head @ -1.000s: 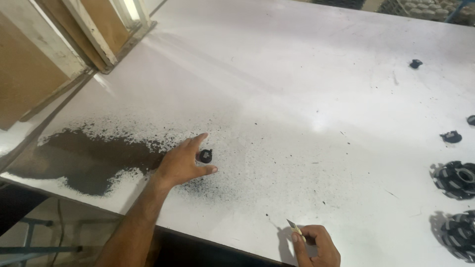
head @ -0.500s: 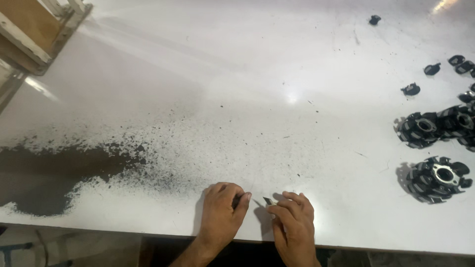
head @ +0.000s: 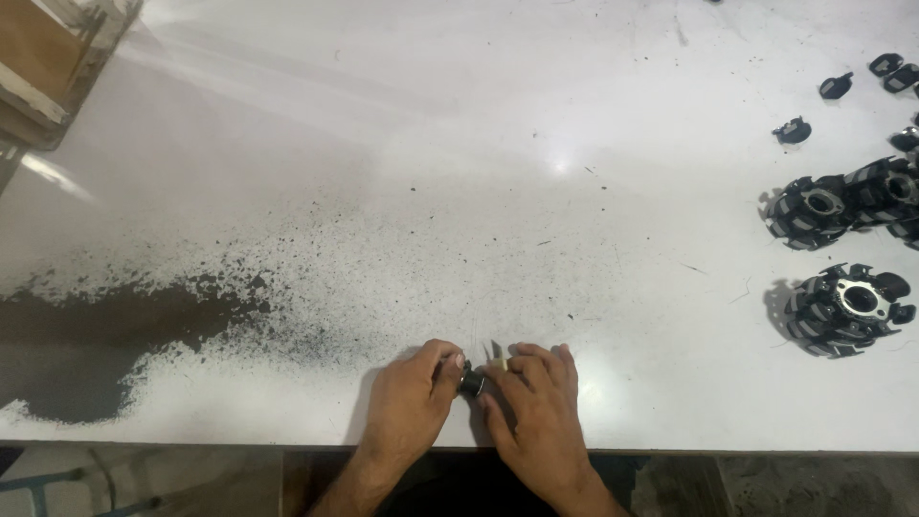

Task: The person trims excess flash from small black rubber wheel components using a small blade, working on one part at a time at a white table. Finished parts are set aside in a growing pile on the right while trimmed scrap accumulates on the table.

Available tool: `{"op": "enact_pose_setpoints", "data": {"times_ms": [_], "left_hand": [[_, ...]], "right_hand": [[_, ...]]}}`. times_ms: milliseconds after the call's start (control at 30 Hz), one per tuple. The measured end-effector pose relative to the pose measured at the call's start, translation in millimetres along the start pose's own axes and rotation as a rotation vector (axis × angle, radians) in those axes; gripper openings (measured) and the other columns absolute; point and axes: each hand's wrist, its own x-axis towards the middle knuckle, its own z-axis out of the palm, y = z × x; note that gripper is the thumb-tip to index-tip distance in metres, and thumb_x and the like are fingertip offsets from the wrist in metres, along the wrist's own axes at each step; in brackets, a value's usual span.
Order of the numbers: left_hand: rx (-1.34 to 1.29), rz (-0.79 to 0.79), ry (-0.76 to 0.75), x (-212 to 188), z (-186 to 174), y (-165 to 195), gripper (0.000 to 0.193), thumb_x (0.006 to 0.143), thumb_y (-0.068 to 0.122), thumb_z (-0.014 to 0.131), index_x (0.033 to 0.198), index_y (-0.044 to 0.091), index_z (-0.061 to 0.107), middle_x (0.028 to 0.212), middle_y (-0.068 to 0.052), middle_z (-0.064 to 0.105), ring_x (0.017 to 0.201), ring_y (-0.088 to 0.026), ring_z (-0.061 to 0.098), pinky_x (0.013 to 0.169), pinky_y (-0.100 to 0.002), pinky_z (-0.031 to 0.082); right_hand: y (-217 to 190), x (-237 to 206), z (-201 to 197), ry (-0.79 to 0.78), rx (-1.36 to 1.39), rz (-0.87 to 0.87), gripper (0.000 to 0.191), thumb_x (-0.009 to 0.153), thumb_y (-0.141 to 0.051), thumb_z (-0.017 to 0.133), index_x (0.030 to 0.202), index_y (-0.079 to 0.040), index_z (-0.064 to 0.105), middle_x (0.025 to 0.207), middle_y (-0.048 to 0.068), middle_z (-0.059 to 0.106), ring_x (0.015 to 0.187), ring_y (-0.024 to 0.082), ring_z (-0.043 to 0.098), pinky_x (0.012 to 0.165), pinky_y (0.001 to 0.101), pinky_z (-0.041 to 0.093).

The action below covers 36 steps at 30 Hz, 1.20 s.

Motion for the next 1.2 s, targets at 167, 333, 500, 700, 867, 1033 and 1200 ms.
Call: {"op": "enact_pose_setpoints", "data": {"times_ms": [167, 333, 500, 700, 867, 1033, 1200], "left_hand": [[0.033, 0.250, 0.046, -13.8, -6.5, 0.0, 0.046, 0.087, 0.009, 0.062, 0.132, 0.005, 0.058, 0.100, -0.014, 0.070, 0.088, -0.027, 0.070, 0.075, -0.041, 0.058], [0.241, 0.647, 0.073, -11.2, -14.1, -9.4, 0.045, 0.081, 0.003, 0.066, 0.126, 0.007, 0.066, 0.121, -0.012, 0.066, 0.111, -0.029, 0.063, 0.091, -0.043, 0.053], [0.244, 0.574, -0.010, -10.2, -5.1, -17.1, 0.021, 0.091, 0.014, 0.075, 0.112, 0.009, 0.074, 0.113, 0.000, 0.069, 0.112, -0.022, 0.064, 0.094, -0.040, 0.052], [0.382, 0.730, 0.089, -22.7, 2.9, -19.8, 0.025, 0.083, 0.015, 0.075, 0.107, 0.008, 0.075, 0.128, -0.006, 0.065, 0.125, -0.028, 0.057, 0.099, -0.045, 0.048], [0.359, 0.670, 0.158, -29.6, 8.4, -18.8, 0.022, 0.081, 0.013, 0.079, 0.101, 0.006, 0.073, 0.129, -0.009, 0.064, 0.125, -0.029, 0.058, 0.102, -0.046, 0.047], [0.291, 0.584, 0.223, -36.7, 14.5, -23.5, 0.021, 0.081, 0.013, 0.080, 0.100, 0.008, 0.074, 0.126, -0.009, 0.065, 0.123, -0.027, 0.059, 0.103, -0.047, 0.046], [0.196, 0.540, 0.239, -40.3, 22.8, -27.0, 0.020, 0.080, 0.013, 0.081, 0.098, 0.010, 0.074, 0.124, -0.008, 0.066, 0.120, -0.027, 0.060, 0.104, -0.049, 0.046]], "right_hand": [[2.1, -2.7, -3.7, 0.059, -0.008, -0.018, 0.036, 0.081, -0.018, 0.075, 0.116, -0.010, 0.070, 0.119, 0.012, 0.059, 0.132, 0.034, 0.046, 0.116, 0.0660, 0.021], [-5.0, 0.2, -0.4, 0.054, -0.064, -0.049, 0.052, 0.073, -0.031, 0.083, 0.116, -0.006, 0.069, 0.114, 0.014, 0.057, 0.127, 0.036, 0.046, 0.111, 0.0695, 0.017], [-1.4, 1.1, 2.2, 0.051, -0.062, -0.016, 0.042, 0.076, -0.025, 0.083, 0.113, -0.010, 0.072, 0.113, 0.008, 0.059, 0.128, 0.032, 0.049, 0.116, 0.0685, 0.019], [1.5, -5.2, 1.1, 0.069, -0.048, -0.032, 0.040, 0.073, -0.026, 0.084, 0.106, -0.007, 0.072, 0.109, 0.010, 0.058, 0.123, 0.033, 0.050, 0.116, 0.0701, 0.020], [5.0, -9.0, 1.9, 0.064, -0.066, -0.015, 0.043, 0.072, -0.029, 0.087, 0.106, -0.008, 0.074, 0.111, 0.011, 0.060, 0.122, 0.033, 0.050, 0.114, 0.0721, 0.016], [12.0, -32.9, 6.9, 0.269, 0.037, -0.123, 0.033, 0.078, -0.013, 0.084, 0.110, -0.012, 0.074, 0.103, 0.004, 0.060, 0.120, 0.029, 0.060, 0.124, 0.0656, 0.023], [10.7, -47.1, 21.0, 0.282, 0.197, -0.150, 0.032, 0.078, -0.003, 0.081, 0.104, -0.003, 0.062, 0.102, 0.008, 0.068, 0.115, 0.029, 0.066, 0.122, 0.0656, 0.027]]}}
